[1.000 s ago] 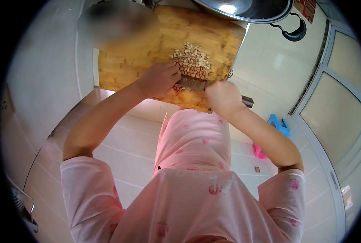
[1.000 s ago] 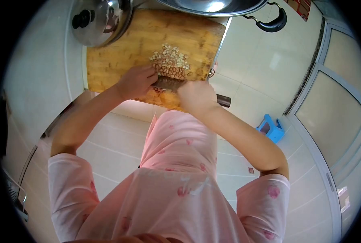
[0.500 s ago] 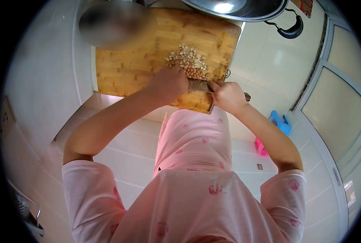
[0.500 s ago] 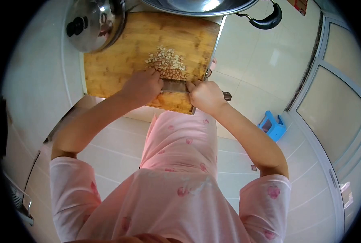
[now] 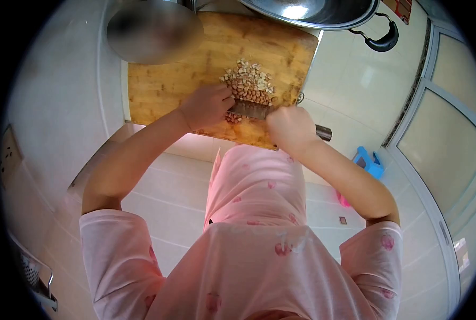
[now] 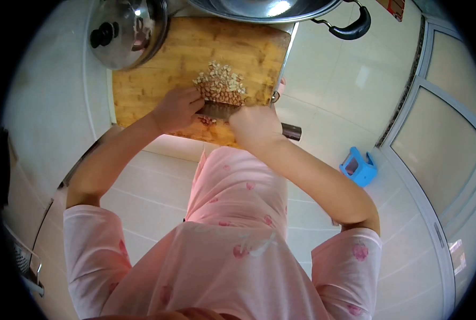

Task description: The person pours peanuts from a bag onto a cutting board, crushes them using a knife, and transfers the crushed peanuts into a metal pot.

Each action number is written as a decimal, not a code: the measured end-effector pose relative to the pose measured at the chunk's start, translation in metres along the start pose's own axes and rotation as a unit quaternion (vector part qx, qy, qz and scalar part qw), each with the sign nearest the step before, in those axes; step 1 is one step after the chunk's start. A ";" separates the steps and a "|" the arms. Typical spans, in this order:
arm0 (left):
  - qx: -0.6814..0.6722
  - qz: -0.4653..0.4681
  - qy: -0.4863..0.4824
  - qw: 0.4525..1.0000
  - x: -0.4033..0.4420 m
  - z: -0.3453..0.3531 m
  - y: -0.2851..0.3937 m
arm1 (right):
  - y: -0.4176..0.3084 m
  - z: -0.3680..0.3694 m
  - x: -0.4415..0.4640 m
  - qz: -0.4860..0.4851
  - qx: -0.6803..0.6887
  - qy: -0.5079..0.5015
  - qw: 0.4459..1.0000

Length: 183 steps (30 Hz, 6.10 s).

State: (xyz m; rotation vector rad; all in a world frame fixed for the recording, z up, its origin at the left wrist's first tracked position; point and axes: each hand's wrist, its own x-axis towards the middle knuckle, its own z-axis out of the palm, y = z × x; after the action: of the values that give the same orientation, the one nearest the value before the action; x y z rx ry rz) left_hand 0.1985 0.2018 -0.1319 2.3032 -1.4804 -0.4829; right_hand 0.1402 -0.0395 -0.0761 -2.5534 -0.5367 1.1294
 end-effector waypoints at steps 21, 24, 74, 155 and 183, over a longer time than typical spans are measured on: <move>0.083 -0.015 -0.096 0.992 0.014 0.001 0.012 | 0.028 0.039 0.007 -0.027 -0.007 0.089 0.996; 0.024 0.017 -0.020 0.999 0.006 0.000 0.000 | 0.009 0.019 0.003 -0.017 -0.005 0.040 0.999; 0.116 -0.044 -0.101 0.987 0.033 -0.021 0.020 | 0.046 0.046 0.011 -0.042 0.012 0.168 0.985; 0.194 0.116 -0.318 0.921 0.117 -0.073 0.014 | 0.026 0.087 -0.001 0.076 0.170 0.348 0.919; 0.087 0.134 -0.223 0.962 0.112 -0.049 -0.040 | 0.023 0.047 0.011 0.112 0.119 0.221 0.962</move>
State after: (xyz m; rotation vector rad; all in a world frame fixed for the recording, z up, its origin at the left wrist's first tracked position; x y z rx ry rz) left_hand 0.2971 0.1206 -0.1179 2.1591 -2.0868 -0.8645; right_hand 0.1163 -0.0491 -0.1232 -2.5763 -0.0010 0.6022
